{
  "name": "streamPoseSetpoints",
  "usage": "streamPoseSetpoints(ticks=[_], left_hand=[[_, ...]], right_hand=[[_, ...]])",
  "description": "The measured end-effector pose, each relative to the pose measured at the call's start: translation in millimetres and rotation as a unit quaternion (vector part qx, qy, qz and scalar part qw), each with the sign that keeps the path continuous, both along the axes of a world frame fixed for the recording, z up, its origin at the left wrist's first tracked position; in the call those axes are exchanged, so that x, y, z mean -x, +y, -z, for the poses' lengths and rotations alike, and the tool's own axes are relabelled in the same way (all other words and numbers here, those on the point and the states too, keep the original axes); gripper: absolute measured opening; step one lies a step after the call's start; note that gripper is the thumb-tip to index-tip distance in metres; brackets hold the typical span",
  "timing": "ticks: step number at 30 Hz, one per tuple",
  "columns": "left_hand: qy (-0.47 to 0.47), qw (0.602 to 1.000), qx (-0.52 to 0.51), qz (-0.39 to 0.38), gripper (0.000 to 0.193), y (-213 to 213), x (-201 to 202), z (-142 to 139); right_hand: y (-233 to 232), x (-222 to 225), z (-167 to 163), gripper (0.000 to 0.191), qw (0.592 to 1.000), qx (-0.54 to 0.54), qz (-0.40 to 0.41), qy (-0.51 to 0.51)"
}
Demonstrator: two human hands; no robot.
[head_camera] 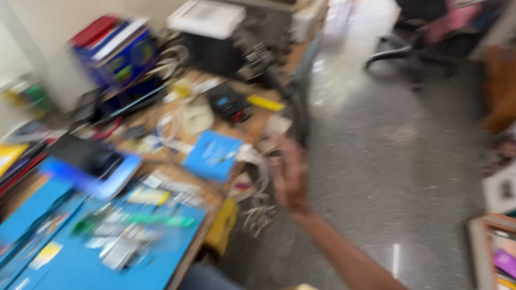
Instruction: The person works on a disassembled smartphone at a repair bench. They use a syringe to apply adhesive to the battery area, then use a yellow-handled screwdriver to press and adjust internal components. The person repeatedly handles the phone and tools while seated.
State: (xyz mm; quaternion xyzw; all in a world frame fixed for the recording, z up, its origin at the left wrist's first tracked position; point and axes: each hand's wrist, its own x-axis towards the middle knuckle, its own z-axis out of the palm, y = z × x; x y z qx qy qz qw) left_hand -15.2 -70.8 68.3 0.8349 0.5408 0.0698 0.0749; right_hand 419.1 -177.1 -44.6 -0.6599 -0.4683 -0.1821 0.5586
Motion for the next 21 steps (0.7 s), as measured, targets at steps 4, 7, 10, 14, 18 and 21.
streamPoseSetpoints(ticks=[4,7,10,14,18,21], left_hand=[[0.016,1.000,-0.003,0.008,0.101,-25,98,25],[0.022,1.000,0.002,0.020,0.104,-32,132,54],[0.041,0.999,0.008,0.024,0.102,-32,132,61],[-0.057,0.993,0.103,0.024,0.081,-19,129,43],[-0.272,0.902,0.335,0.022,0.040,7,140,46],[-0.398,0.826,0.400,0.010,0.029,11,146,53]], right_hand=[[-49,34,-9,0.038,0.998,-0.032,-0.026,-0.038],[-59,73,-10,0.043,0.981,-0.105,-0.157,-0.046],[-48,125,-1,0.048,0.946,-0.141,-0.293,-0.001],[-44,187,5,0.047,0.911,-0.086,-0.402,0.037],[-45,237,-5,0.052,0.896,0.053,-0.439,0.031],[-30,262,-21,0.055,0.869,0.140,-0.462,0.112]])
